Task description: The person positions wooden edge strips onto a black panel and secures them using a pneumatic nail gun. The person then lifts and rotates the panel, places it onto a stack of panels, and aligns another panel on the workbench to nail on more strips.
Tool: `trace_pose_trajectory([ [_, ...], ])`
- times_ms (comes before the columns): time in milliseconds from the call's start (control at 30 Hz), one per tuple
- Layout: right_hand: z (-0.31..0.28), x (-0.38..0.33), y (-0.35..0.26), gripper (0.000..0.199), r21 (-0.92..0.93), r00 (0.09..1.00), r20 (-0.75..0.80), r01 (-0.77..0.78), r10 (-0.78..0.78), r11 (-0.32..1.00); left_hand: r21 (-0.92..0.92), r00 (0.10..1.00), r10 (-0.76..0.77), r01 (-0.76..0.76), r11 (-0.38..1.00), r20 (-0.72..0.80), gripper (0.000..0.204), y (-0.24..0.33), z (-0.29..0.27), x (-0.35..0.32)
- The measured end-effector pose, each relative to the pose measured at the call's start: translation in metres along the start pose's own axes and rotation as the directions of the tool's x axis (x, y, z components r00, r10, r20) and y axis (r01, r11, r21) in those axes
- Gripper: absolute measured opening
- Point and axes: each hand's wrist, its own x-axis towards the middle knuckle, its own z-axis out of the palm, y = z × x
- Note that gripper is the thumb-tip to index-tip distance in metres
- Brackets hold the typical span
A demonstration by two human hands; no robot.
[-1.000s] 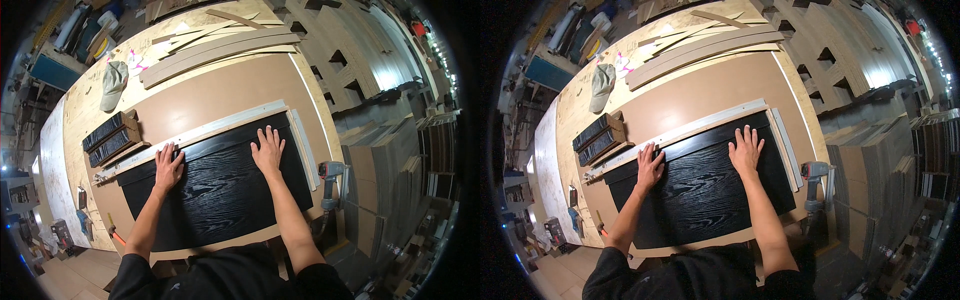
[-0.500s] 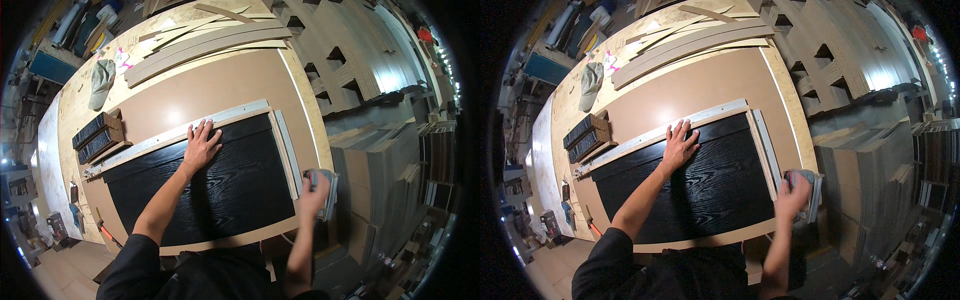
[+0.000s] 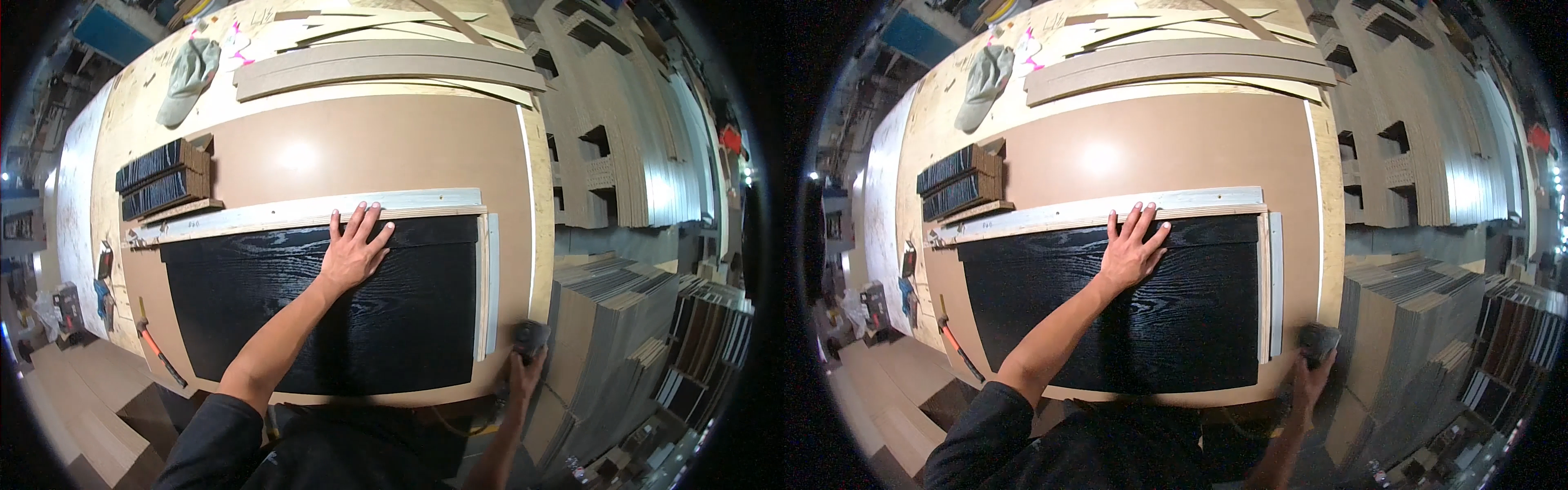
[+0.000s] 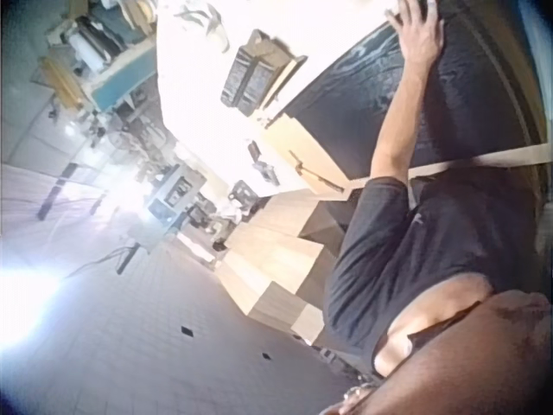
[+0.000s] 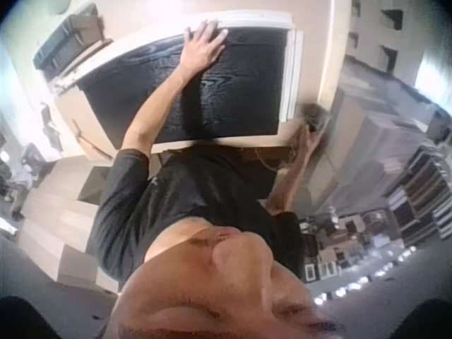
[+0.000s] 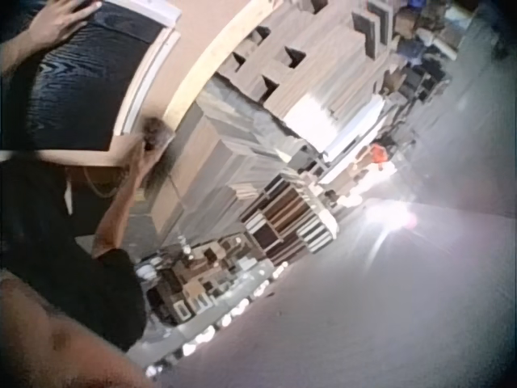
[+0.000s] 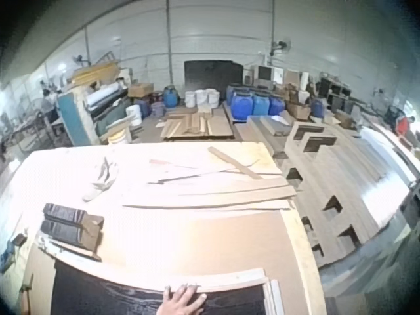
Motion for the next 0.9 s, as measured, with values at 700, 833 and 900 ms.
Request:
trace_pose_trajectory([
  [700,0.01,0.072,-0.3,0.025,0.143,0.757,0.653,-0.153,0.024,0.978,-0.07,0.993,0.01,-0.018,0.997,-0.114,0.052,-0.003,0.001,0.0],
  [833,0.031,0.072,-0.302,0.026,0.1,0.763,0.645,-0.141,0.044,0.985,-0.092,0.994,-0.007,-0.003,0.996,-0.112,0.05,-0.005,0.01,-0.005],
  [900,0.031,0.072,-0.298,0.027,0.095,0.767,0.641,-0.117,0.029,0.989,-0.077,0.994,0.001,-0.01,0.997,-0.109,0.049,-0.003,0.007,-0.003],
])
